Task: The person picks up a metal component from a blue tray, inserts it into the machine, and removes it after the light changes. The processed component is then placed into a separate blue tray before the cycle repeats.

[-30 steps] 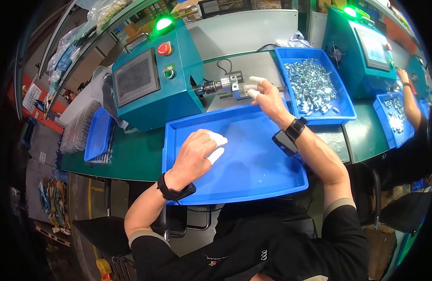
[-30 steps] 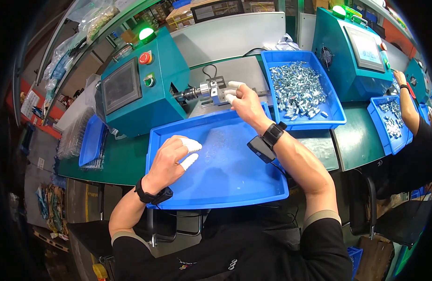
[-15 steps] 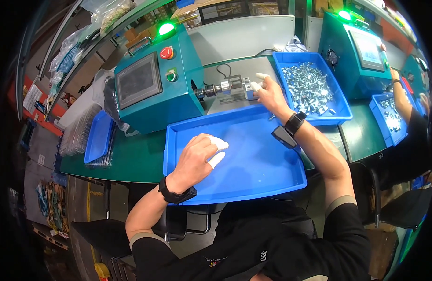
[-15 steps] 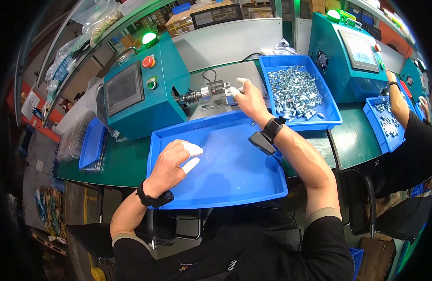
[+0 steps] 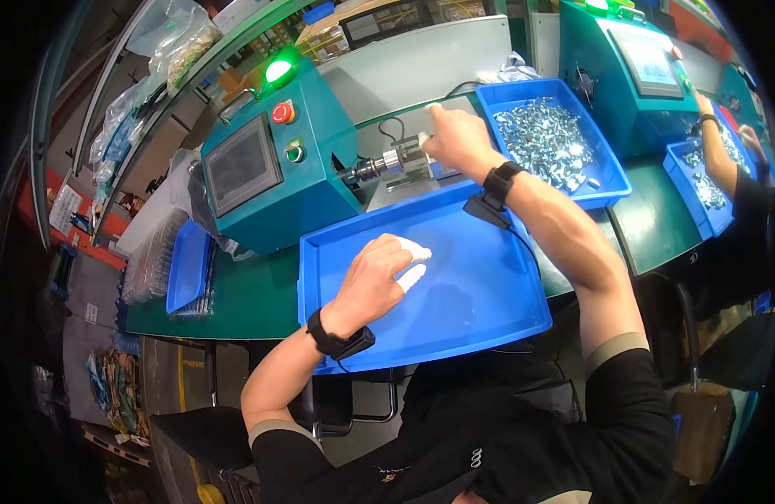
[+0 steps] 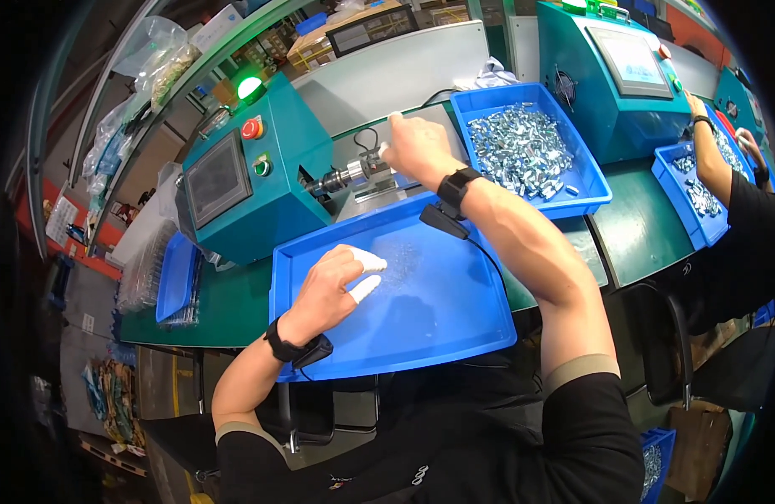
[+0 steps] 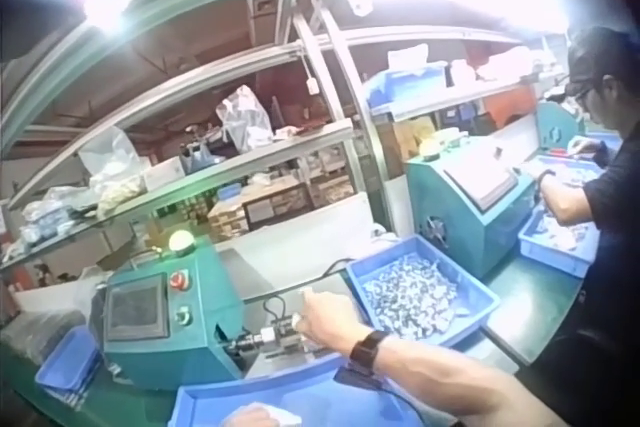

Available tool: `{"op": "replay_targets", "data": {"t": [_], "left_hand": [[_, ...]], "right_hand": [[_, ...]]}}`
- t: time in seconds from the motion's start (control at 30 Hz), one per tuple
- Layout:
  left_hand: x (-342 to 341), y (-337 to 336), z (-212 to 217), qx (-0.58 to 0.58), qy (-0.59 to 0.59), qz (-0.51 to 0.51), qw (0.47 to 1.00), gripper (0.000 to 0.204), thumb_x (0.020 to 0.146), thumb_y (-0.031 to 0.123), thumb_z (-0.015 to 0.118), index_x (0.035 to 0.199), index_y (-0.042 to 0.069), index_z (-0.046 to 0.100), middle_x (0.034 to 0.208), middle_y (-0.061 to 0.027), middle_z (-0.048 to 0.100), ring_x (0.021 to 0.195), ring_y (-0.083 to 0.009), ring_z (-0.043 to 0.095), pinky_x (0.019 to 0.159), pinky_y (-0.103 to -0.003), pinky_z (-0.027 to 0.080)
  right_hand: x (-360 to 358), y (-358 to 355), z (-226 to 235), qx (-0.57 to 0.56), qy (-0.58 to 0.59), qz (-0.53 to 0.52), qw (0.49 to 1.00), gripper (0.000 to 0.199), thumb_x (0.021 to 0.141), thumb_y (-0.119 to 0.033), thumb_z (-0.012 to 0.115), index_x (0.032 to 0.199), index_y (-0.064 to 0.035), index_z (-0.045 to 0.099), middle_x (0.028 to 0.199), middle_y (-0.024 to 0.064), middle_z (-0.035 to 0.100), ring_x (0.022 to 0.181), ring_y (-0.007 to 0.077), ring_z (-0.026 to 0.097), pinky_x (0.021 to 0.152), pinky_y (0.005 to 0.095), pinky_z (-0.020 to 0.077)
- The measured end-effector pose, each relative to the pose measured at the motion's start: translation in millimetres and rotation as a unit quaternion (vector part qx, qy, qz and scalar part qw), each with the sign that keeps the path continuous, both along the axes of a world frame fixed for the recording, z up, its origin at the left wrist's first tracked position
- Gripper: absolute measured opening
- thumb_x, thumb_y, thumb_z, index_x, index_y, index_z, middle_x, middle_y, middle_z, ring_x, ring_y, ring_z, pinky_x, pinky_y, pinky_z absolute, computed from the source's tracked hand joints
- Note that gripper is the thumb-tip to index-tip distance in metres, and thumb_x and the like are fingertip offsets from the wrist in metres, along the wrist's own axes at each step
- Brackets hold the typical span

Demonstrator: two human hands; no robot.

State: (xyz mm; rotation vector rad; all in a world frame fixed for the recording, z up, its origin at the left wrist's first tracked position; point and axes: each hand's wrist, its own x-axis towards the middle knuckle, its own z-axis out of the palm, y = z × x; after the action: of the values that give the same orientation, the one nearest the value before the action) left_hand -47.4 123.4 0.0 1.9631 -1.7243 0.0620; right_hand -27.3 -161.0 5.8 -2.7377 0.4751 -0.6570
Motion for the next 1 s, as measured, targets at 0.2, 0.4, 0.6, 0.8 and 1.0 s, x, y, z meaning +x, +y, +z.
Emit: {"op": "replay_targets", "data": {"t": [0.2,0.4,0.6,0.8,1.0], "left_hand": [[14,-54,-23,0.020,0.028,-0.022,0.999,0.023,0.087,0.010,0.080,0.110,0.006,0.076,0.102,-0.0127,0.073,0.098,-0.0350,0.067,0.087,-0.043,0.055],[22,-123,-49,0.055,0.016,0.016,0.998,0.022,0.089,0.015,0.080,0.108,0.006,0.075,0.100,-0.0139,0.072,0.096,-0.0354,0.067,0.084,-0.044,0.055],[21,-161,-71,0.056,-0.075,0.053,0.994,0.016,0.089,0.015,0.077,0.102,0.007,0.071,0.094,-0.0126,0.069,0.097,-0.0357,0.068,0.084,-0.046,0.055],[28,-142,-63,-0.025,-0.019,0.020,0.999,0.016,0.087,0.011,0.076,0.101,0.008,0.071,0.093,-0.0125,0.069,0.091,-0.0355,0.068,0.079,-0.047,0.055],[71,-133,6,-0.076,-0.097,0.094,0.988,0.014,0.087,0.008,0.075,0.100,0.010,0.075,0.091,-0.0124,0.069,0.090,-0.0343,0.068,0.078,-0.046,0.055]], "right_hand": [[-76,-75,-34,0.037,-0.062,-0.080,0.994,0.052,0.090,-0.037,0.074,0.127,-0.0014,0.066,0.102,0.0228,0.075,0.100,0.0386,0.074,0.088,0.0475,0.0580],[-129,-109,-58,0.094,-0.282,-0.130,0.946,0.055,0.094,-0.027,0.078,0.143,-0.0054,0.061,0.113,0.0176,0.076,0.101,0.0306,0.075,0.087,0.0417,0.0593],[-146,-85,-66,0.162,-0.342,-0.106,0.920,0.052,0.096,-0.018,0.077,0.143,-0.0027,0.061,0.114,0.0146,0.077,0.099,0.0223,0.075,0.079,0.0338,0.0603],[-152,-91,-70,0.233,-0.344,-0.065,0.907,0.047,0.096,-0.010,0.074,0.141,-0.0025,0.063,0.112,0.0127,0.076,0.098,0.0194,0.074,0.075,0.0310,0.0609],[-154,-88,-69,0.232,-0.338,-0.050,0.911,0.045,0.097,-0.008,0.073,0.140,-0.0028,0.064,0.112,0.0114,0.076,0.098,0.0166,0.074,0.075,0.0293,0.0614]]}}
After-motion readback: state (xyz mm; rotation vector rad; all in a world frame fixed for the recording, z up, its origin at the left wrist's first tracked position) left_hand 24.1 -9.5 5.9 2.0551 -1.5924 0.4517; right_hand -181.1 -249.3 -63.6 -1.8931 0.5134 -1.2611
